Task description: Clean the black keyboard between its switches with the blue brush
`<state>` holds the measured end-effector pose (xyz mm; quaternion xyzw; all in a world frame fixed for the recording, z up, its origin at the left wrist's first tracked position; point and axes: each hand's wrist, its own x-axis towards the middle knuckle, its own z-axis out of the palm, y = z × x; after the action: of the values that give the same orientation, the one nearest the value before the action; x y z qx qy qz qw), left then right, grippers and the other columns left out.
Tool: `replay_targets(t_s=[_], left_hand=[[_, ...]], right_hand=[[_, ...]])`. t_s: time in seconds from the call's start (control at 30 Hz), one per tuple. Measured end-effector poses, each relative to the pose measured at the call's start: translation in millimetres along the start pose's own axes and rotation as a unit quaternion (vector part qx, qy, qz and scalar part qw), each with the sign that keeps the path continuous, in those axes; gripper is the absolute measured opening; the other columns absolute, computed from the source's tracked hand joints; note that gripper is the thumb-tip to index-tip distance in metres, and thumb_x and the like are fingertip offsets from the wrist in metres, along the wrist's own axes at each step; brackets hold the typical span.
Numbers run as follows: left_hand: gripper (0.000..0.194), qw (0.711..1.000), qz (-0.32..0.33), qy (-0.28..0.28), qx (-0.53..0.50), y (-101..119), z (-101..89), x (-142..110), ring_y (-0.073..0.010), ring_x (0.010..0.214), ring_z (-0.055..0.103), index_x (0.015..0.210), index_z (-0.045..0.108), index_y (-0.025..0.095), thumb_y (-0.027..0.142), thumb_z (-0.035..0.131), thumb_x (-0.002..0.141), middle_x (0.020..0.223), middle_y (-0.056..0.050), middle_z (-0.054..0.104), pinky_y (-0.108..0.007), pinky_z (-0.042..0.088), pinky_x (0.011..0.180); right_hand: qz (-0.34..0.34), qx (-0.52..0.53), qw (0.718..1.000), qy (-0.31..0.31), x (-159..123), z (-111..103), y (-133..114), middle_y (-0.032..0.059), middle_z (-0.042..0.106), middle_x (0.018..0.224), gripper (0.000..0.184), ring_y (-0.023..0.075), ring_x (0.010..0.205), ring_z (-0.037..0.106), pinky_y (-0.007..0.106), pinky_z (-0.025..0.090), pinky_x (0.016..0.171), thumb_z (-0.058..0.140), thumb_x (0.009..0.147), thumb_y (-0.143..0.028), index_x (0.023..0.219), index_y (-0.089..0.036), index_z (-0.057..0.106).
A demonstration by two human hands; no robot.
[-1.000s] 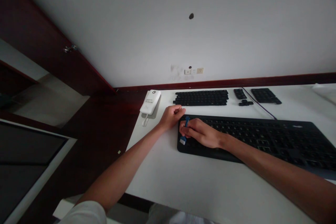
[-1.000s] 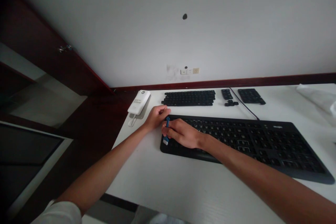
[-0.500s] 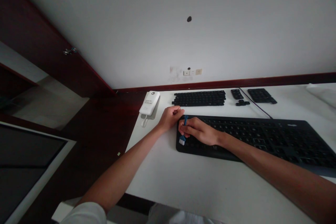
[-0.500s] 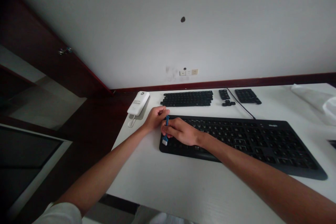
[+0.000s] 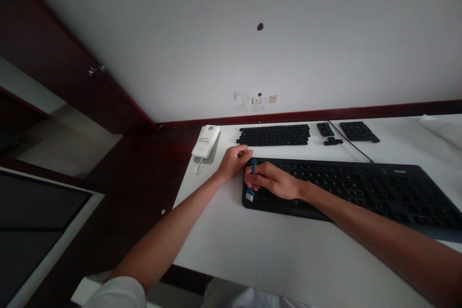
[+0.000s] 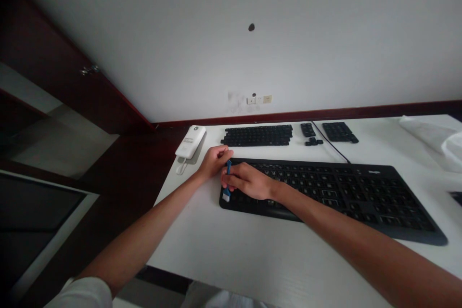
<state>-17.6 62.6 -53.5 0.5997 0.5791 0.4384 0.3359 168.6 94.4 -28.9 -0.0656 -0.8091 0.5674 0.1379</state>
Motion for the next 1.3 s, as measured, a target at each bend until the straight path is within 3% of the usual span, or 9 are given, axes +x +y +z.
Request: replay_targets(t_s=[0.5, 0.67, 0.8, 0.9, 1.03, 1.2, 1.3], left_hand=[[0.045, 1.000, 0.003, -0.004, -0.007, -0.8, -0.1, -0.4, -0.0094, 0.059, 0.032, 0.064, 0.037, 0.018, 0.049, 0.056, 0.092, 0.061, 0.005, 0.033, -0.025, 0.025, 0.055], [0.045, 1.000, -0.005, -0.007, -0.004, 0.0, 0.1, -0.2, -0.0096, 0.058, 0.033, 0.064, 0.038, 0.019, 0.051, 0.055, 0.091, 0.061, 0.005, 0.034, -0.025, 0.025, 0.054], [0.046, 1.000, 0.004, -0.004, 0.000, -0.1, -0.1, 0.0, -0.0095, 0.059, 0.031, 0.064, 0.035, 0.019, 0.048, 0.055, 0.091, 0.062, 0.005, 0.032, -0.025, 0.025, 0.055], [0.045, 1.000, -0.004, -0.008, 0.004, -0.7, -0.4, -0.1, -0.0095, 0.059, 0.032, 0.064, 0.036, 0.018, 0.048, 0.055, 0.092, 0.061, 0.005, 0.033, -0.025, 0.024, 0.055], [0.046, 1.000, 0.006, -0.005, 0.001, -0.8, -0.4, -0.8, -0.0093, 0.059, 0.030, 0.064, 0.035, 0.018, 0.048, 0.055, 0.092, 0.062, 0.005, 0.031, -0.025, 0.024, 0.055], [0.045, 1.000, -0.003, -0.010, 0.000, 0.4, -0.3, -0.9, -0.0094, 0.060, 0.031, 0.065, 0.035, 0.019, 0.048, 0.055, 0.092, 0.062, 0.005, 0.032, -0.025, 0.025, 0.056], [0.045, 1.000, 0.008, -0.007, 0.004, 1.1, -0.9, -0.4, -0.0096, 0.061, 0.031, 0.064, 0.034, 0.019, 0.047, 0.055, 0.092, 0.063, 0.005, 0.031, -0.025, 0.025, 0.056]], right_hand=[[0.002, 0.045, 0.998, -0.032, 0.9, -1.5, 1.5, 0.0037, 0.067, 0.079, 0.038, 0.0162, 0.074, 0.064, 0.028, 0.050, 0.073, 0.050, 0.105, -0.045, 0.091, -0.014, 0.067], [0.002, 0.055, 0.998, 0.008, 1.1, -1.5, 1.0, 0.0045, 0.067, 0.080, 0.039, 0.0163, 0.073, 0.062, 0.029, 0.050, 0.072, 0.050, 0.105, -0.046, 0.089, -0.014, 0.066], [0.009, 0.063, 0.997, -0.035, 0.7, -2.5, -0.7, 0.0028, 0.065, 0.074, 0.038, 0.0157, 0.069, 0.061, 0.028, 0.048, 0.070, 0.051, 0.105, -0.044, 0.087, -0.014, 0.066], [0.007, 0.099, 0.995, -0.026, 0.9, -3.4, -1.7, 0.0040, 0.066, 0.077, 0.038, 0.0163, 0.072, 0.062, 0.028, 0.048, 0.071, 0.051, 0.104, -0.045, 0.089, -0.013, 0.067], [0.027, 0.074, 0.994, -0.071, 1.1, -5.1, -3.0, 0.0035, 0.068, 0.073, 0.037, 0.0161, 0.070, 0.063, 0.028, 0.047, 0.071, 0.053, 0.104, -0.043, 0.088, -0.014, 0.069], [0.028, 0.109, 0.993, -0.044, 0.8, -7.2, -4.8, 0.0038, 0.067, 0.075, 0.032, 0.0164, 0.072, 0.062, 0.028, 0.047, 0.070, 0.054, 0.102, -0.038, 0.087, -0.013, 0.069], [0.034, 0.084, 0.992, -0.085, 0.1, -8.3, -6.3, 0.0024, 0.066, 0.070, 0.030, 0.0156, 0.068, 0.061, 0.028, 0.046, 0.070, 0.051, 0.101, -0.031, 0.083, -0.014, 0.069]])
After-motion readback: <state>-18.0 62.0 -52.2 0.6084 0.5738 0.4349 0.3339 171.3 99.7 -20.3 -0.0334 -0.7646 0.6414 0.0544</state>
